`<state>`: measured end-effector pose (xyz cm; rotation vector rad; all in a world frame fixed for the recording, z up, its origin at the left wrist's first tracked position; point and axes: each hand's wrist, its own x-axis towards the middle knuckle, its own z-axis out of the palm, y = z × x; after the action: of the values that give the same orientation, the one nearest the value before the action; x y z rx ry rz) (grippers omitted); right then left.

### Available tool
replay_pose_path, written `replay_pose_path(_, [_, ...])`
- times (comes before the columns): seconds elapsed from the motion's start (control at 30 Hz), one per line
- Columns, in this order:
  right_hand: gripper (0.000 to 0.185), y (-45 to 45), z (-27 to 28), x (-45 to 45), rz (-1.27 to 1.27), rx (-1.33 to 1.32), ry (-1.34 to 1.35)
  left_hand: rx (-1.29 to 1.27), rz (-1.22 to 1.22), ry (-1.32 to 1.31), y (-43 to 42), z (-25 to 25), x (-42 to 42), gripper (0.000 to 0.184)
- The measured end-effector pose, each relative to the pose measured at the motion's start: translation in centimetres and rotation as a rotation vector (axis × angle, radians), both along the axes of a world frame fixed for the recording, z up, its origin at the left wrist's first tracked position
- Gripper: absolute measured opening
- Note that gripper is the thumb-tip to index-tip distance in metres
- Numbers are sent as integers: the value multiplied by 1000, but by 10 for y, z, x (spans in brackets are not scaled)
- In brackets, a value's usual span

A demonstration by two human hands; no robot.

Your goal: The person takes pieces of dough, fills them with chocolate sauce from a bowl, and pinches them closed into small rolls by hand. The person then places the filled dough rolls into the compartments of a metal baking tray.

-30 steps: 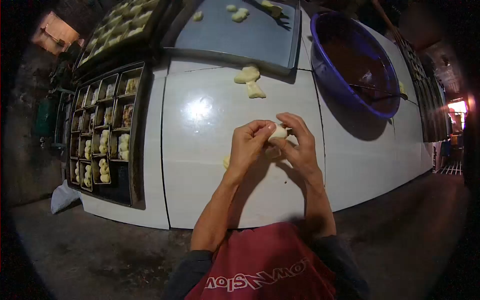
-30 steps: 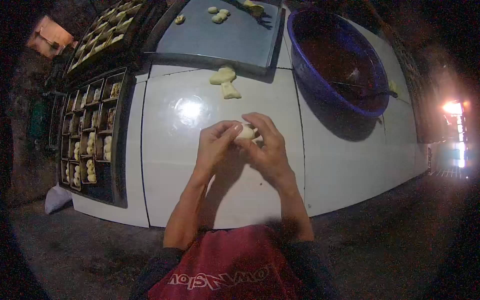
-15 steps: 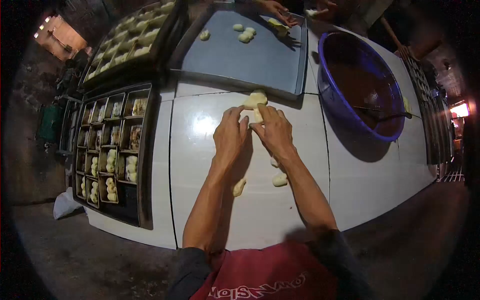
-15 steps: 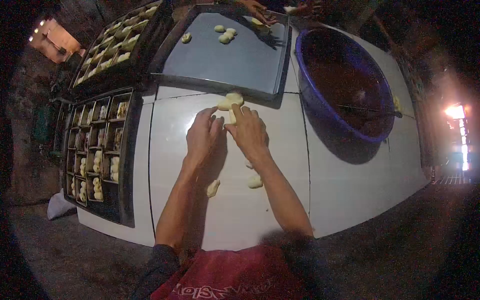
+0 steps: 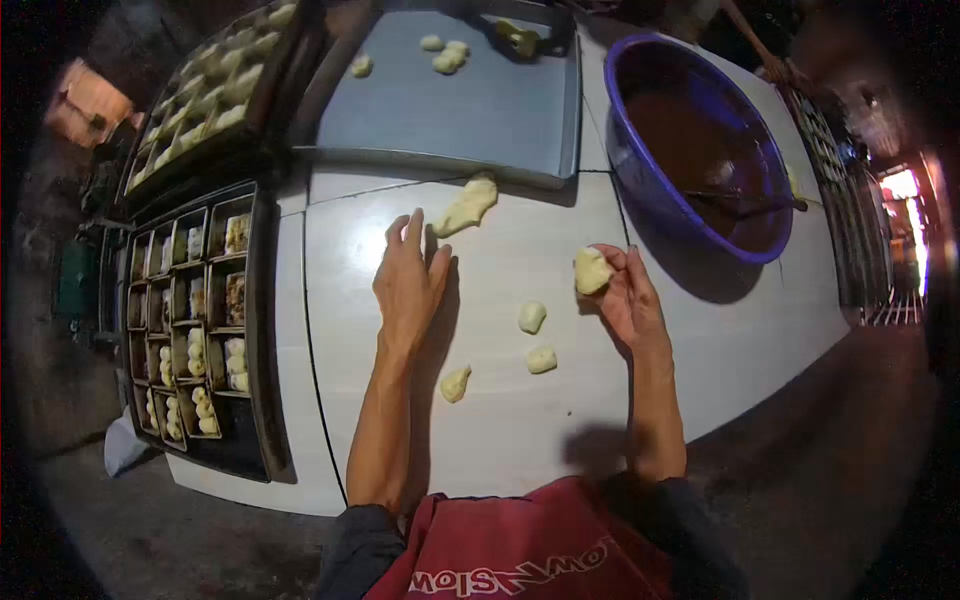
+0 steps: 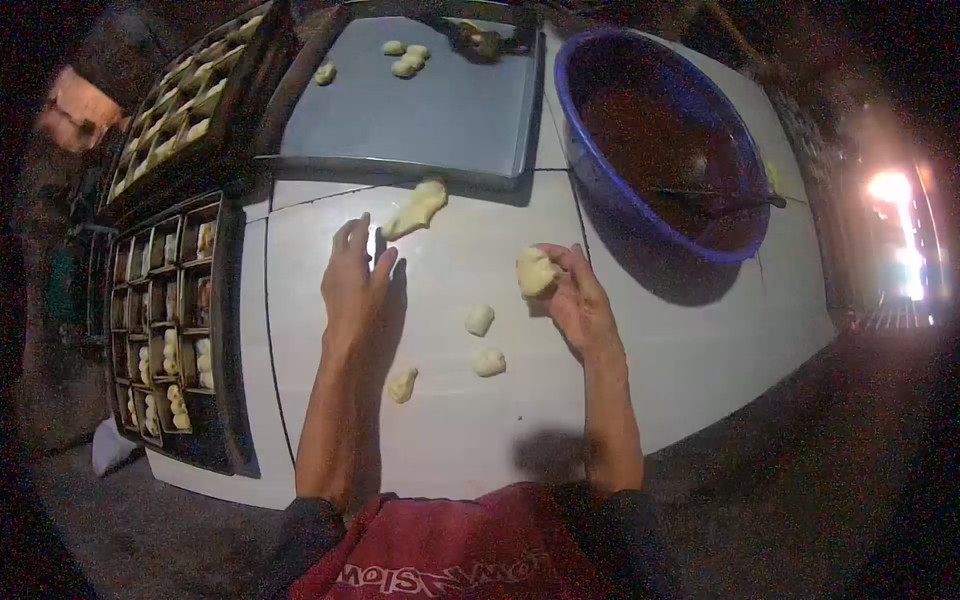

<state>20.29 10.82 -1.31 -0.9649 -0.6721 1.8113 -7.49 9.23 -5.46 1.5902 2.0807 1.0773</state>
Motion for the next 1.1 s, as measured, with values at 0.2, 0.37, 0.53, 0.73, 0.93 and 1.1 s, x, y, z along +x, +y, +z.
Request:
replay_pose_path(0.2, [31, -33, -5, -18, 84, 23, -71, -144, -354, -579, -45, 55, 71, 50])
replay_pose_path(0.37, [20, -47, -8, -14, 67, 105, -489, -372, -391, -789, -51, 65, 79, 33])
replay_pose_path(0.53, [23, -57, -8, -5, -107, 382, -549, -189, -324, -857, -56, 69, 104, 49])
replay_pose_path(0.73, [35, -72, 60, -8, -95, 170, 189, 529, -422, -769, -44, 67, 176, 72])
replay_pose_path(0.93, [18, -34, 78, 33, -55, 250, 140, 445, -478, -906, -31, 60, 207, 96])
replay_pose_path(1.1, [22, 70, 114, 95, -150, 483, -527, -21, -404, -1005, -43, 51, 177, 63])
